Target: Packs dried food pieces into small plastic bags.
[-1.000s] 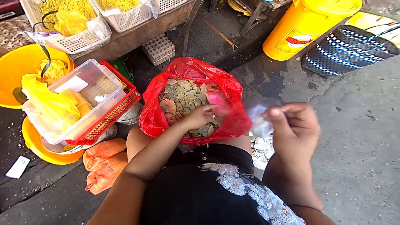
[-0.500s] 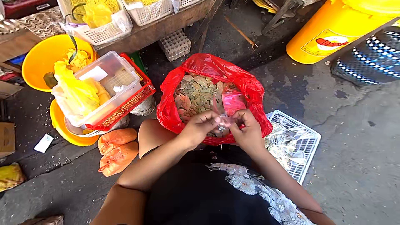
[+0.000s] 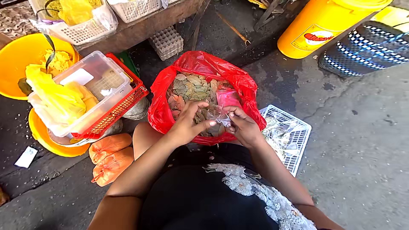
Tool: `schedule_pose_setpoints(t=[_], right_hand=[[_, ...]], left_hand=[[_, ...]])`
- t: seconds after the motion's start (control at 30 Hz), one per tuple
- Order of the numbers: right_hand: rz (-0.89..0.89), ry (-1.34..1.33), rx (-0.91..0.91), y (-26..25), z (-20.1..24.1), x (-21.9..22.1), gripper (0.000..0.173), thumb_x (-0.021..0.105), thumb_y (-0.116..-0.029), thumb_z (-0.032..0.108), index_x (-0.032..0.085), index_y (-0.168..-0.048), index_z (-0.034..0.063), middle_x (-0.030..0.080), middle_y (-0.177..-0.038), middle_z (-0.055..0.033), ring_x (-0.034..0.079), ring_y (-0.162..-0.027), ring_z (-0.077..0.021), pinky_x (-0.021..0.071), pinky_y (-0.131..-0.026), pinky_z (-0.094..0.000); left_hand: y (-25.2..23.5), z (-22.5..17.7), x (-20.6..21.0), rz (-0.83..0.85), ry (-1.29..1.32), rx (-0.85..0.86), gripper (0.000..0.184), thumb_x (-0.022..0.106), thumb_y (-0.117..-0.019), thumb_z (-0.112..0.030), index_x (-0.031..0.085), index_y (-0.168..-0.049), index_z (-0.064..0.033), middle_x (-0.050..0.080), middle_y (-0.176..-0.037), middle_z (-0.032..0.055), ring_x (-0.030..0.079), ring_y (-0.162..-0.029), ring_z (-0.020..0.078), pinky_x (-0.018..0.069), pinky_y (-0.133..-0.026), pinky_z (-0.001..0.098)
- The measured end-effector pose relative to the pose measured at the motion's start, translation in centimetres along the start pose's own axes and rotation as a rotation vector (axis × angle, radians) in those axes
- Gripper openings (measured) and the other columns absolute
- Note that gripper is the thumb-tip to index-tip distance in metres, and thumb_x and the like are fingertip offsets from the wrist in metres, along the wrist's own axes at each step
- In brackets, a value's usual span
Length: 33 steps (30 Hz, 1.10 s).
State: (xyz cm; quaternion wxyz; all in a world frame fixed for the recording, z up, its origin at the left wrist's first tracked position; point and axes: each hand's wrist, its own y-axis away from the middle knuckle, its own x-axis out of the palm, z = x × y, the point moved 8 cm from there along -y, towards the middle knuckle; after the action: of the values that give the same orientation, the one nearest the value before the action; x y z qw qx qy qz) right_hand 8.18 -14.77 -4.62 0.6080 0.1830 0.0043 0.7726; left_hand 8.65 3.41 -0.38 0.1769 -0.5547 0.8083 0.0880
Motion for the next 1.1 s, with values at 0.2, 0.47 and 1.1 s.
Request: schedule_pose_setpoints(t=[0.2, 0.47, 1.1], right_hand=[[0.169, 0.398, -0.148, -0.3, 1.2, 3.8, 0.038, 0.061, -0.0952, 0.010, 0.058, -0.133, 0.0102, 0.069, -0.109, 0.0003, 0.065, -0.085, -0.0030, 0.0560, -0.075, -0.0227], [-0.101, 0.727, -0.290, -2.3, 3.1, 3.4, 0.067, 0.069, -0.0896, 0.003, 0.043, -0.151, 0.0091, 0.057, -0.129, -0.0149, 0.064, -0.082, -0.0153, 0.0572, -0.067, -0.0325], [0.062, 1.193, 0.033, -4.6, -3.9, 2.9, 0.016, 0.068, -0.0984, 0.015, 0.075, -0.109, 0.0056, 0.066, -0.122, -0.0205, 0.064, -0.113, -0.0377, 0.0531, -0.096, -0.0573]], left_hand=[[-0.3, -0.6, -0.4, -0.379, -0.418, 0.216, 0.007, 0.071, -0.0861, -0.002, 0.073, -0.093, -0.0016, 0.070, -0.096, 0.0153, 0.068, -0.093, 0.0287, 0.0556, -0.085, 0.0459], [1.0, -3.1, -1.1, -0.284, -0.598, 0.423, 0.017, 0.066, -0.0905, 0.000, 0.080, -0.097, -0.0072, 0.067, -0.121, 0.0192, 0.068, -0.100, 0.0304, 0.0577, -0.084, 0.0436], [2.5, 4.3, -2.2, -0.209, -0.032, -0.403, 0.079, 0.068, -0.0996, -0.013, 0.019, -0.162, -0.0023, 0.064, -0.135, 0.0172, 0.072, -0.108, 0.0187, 0.0580, -0.098, 0.0357]])
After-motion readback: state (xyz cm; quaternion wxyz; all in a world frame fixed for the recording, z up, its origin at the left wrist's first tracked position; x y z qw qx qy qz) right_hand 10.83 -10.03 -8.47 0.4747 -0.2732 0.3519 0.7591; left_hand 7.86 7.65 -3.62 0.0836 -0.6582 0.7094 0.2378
